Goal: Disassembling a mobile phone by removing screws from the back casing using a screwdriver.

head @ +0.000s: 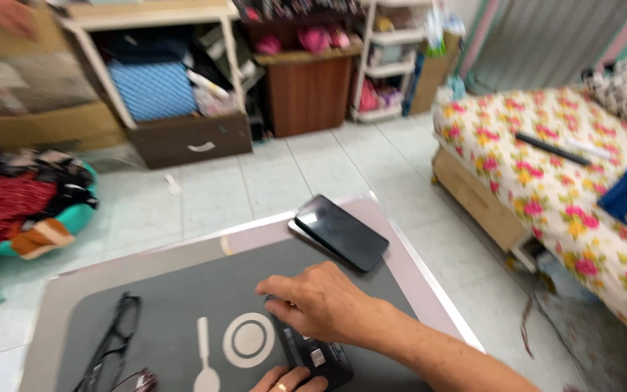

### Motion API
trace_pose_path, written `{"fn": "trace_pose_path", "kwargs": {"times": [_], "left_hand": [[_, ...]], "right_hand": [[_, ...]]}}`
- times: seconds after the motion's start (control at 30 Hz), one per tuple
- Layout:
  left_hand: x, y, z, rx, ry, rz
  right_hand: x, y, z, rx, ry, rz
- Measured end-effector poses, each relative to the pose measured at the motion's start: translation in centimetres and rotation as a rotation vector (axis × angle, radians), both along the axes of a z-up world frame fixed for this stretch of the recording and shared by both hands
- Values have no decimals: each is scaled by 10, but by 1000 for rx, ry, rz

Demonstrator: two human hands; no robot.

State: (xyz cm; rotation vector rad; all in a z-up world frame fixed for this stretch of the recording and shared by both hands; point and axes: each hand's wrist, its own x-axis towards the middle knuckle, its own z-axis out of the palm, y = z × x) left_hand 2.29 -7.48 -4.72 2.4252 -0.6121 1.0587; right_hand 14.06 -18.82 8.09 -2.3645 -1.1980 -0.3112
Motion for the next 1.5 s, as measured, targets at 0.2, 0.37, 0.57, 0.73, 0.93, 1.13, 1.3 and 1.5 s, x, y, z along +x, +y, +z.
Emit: {"fn": "trace_pose_path", "kwargs": {"times": [0.2,0.37,0.57,0.73,0.93,1.13,1.3,1.5], "left_hand": [[14,37,-19,308,-50,-304],[-17,32,-1,395,26,-223],[-21,14,-21,272,134,-75],[-15,17,-23,234,225,-67],[-41,12,28,357,554,-31],[-56,9,40,301,683,-9],[-72,9,43,196,334,46],[-70,13,45,238,430,-29]], "right_hand": [[-13,15,26,-97,104,-37],[-14,19,9,-82,59,-81],[-36,23,36,-167,151,-178],[-33,25,26,-204,159,-211],[-31,34,13,-140,-17,-262],[-50,44,30,-201,123,-359],[-31,39,17,-160,165,-503],[-52,36,33,-195,171,-494]]}}
